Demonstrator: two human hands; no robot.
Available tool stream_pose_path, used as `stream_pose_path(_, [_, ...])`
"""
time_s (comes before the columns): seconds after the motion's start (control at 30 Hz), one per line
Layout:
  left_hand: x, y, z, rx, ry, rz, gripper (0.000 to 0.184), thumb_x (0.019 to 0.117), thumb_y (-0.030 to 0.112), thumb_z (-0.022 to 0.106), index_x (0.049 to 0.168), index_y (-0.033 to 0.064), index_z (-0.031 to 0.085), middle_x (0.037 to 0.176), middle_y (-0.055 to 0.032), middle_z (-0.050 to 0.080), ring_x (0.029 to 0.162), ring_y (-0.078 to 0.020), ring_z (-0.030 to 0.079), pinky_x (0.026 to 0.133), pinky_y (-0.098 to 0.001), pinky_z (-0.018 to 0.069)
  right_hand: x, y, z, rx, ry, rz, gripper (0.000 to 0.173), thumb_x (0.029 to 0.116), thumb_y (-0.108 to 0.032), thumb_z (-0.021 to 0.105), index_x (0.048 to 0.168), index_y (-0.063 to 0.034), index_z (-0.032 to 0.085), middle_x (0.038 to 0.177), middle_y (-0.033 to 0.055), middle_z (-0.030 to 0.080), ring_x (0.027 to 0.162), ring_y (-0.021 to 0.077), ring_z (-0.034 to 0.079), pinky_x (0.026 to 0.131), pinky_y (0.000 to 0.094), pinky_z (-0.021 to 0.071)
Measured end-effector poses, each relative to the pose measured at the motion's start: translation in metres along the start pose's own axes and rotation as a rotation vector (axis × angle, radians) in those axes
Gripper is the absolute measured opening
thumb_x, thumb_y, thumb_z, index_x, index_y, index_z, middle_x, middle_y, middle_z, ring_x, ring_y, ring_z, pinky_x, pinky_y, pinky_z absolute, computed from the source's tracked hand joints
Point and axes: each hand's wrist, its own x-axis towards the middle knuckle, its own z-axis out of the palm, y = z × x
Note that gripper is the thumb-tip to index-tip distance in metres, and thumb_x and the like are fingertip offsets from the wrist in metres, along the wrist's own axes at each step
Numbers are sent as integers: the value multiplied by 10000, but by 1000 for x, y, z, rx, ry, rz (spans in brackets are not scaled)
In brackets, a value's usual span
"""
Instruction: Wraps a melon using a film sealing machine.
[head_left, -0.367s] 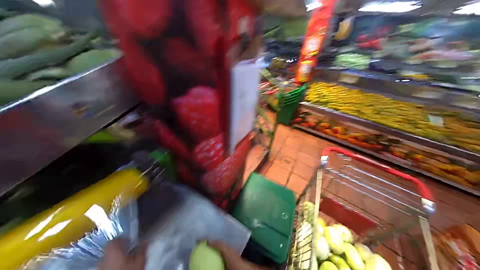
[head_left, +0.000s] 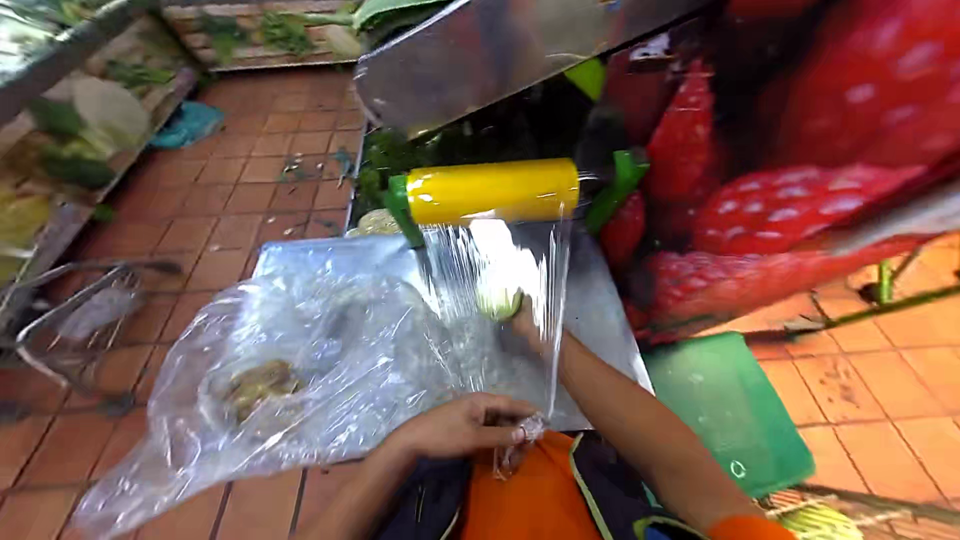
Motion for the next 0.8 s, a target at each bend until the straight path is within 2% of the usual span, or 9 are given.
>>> stream_pose_path(0.13, [13, -75, -2, 379, 199, 108, 393, 1069, 148, 485, 1446, 92, 581, 1432, -92, 606, 1368, -189, 532, 1203, -411, 368, -10, -37, 57, 16, -198, 26, 477, 1084, -473, 311, 1356, -185, 576, 1160, 65, 687, 1027, 199, 677, 850, 422, 583])
stream_pose_path(0.23, [43, -90, -12, 631, 348, 176, 426, 1061, 103, 458, 1479, 65, 531, 1523, -114, 522, 1464, -256, 424, 1258, -495, 243, -42, -54, 58, 3, -295, -51, 505, 1080, -460, 284, 1400, -188, 565, 1213, 67, 682, 1061, 204, 681, 854, 420, 598])
stream_pose_path(0.37, [68, -61, -39, 670, 383, -138, 405, 1051, 250, 543, 1378, 20, 607, 1426, -209, 578, 1371, -357, 510, 1164, -561, 365, -79, -66, 27, -360, -387, -214, 507, 1088, -459, 266, 1460, -222, 515, 1302, 18, 660, 1105, 139, 664, 913, 357, 582])
stream_pose_path(0.47, [61, 4, -61, 456, 460, -369, 417, 933, -10, 655, 1308, -166, 558, 1331, -342, 574, 1300, -425, 526, 1134, -521, 357, -88, -65, 7, -742, -539, -354, 675, 1050, -588, 292, 1529, -137, 446, 1420, 42, 598, 1234, 137, 601, 1050, 361, 504])
stream_pose_path(0.53, [62, 3, -82, 459, 477, -227, 420, 938, -4, 638, 1318, -160, 552, 1313, -335, 589, 1275, -397, 555, 1122, -492, 385, -87, -71, -5, -1146, -578, -563, 705, 1064, -563, 241, 1500, -70, 493, 1560, 45, 484, 1480, 163, 374, 1260, 478, 202])
stream_pose_path(0.57, [65, -10, -92, 446, 449, -99, 422, 942, 5, 625, 1327, -150, 551, 1312, -313, 598, 1269, -352, 566, 1125, -445, 399, -86, -79, -11, -1332, -579, -639, 686, 1065, -549, 231, 1493, -97, 517, 1597, 33, 442, 1536, 217, 275, 1264, 561, 122])
stream_pose_path(0.67, [63, -8, -87, 303, 423, 17, 407, 887, -107, 618, 1290, -135, 570, 1222, -252, 634, 1137, -222, 605, 1028, -348, 466, -87, -126, -42, -1638, -515, -652, 603, 1059, -542, 325, 1417, -155, 616, 1622, 35, 404, 1550, 275, 243, 1244, 641, 108])
stream_pose_path(0.73, [59, -4, -80, 197, 437, 19, 375, 893, -107, 604, 1267, -119, 595, 1151, -185, 671, 1054, -117, 620, 976, -270, 488, -92, -159, -59, -1573, -272, -624, 381, 1025, -315, 484, 1190, -86, 739, 1374, 49, 649, 1304, 193, 583, 1137, 506, 444])
stream_pose_path(0.8, [58, -5, -78, 113, 431, 14, 303, 940, -62, 566, 1239, -107, 588, 1062, -115, 661, 955, -21, 593, 899, -199, 490, -95, -185, -42, -1579, -29, -779, 301, 1032, -229, 520, 1067, -24, 738, 1076, 114, 738, 990, 201, 704, 898, 460, 579])
